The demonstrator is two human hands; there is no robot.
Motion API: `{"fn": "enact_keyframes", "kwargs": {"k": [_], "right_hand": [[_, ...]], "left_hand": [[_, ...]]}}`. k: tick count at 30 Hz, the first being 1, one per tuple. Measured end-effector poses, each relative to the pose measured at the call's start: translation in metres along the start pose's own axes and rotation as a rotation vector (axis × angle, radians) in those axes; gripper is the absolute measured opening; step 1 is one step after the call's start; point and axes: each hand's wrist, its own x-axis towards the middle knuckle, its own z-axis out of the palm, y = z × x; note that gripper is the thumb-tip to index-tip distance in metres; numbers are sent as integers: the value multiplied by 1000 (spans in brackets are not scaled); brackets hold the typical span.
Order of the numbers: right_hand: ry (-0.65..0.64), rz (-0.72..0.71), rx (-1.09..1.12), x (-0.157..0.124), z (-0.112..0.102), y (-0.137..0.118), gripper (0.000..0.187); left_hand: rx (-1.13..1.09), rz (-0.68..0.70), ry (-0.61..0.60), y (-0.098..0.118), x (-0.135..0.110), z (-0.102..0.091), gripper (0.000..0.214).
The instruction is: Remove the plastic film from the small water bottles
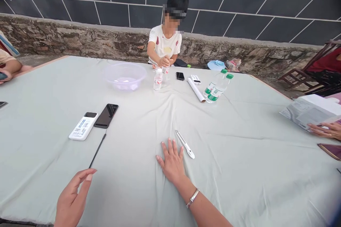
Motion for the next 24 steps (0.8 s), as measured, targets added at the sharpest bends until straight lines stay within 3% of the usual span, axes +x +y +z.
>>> {"fn": "enact_keyframes", "kwargs": {"k": [4, 10, 17, 20, 24], "right_hand": [[-28, 28, 8, -5, -2, 6, 71], [1, 14, -19, -20, 7, 29, 73], [110, -40, 17, -33, 16, 37, 69], [172, -129, 142, -16, 11, 24, 63], [221, -143, 383, 48, 1, 9, 55]], "left_hand": [[-83, 162, -184, -12, 11, 17, 48], [-66, 209, -222, -22, 14, 31, 46], [-67, 288, -345, -1, 20, 50, 43], [-65, 350, -343, 16, 22, 63, 42], [-33, 418, -404, 21, 28, 80, 42]]}}
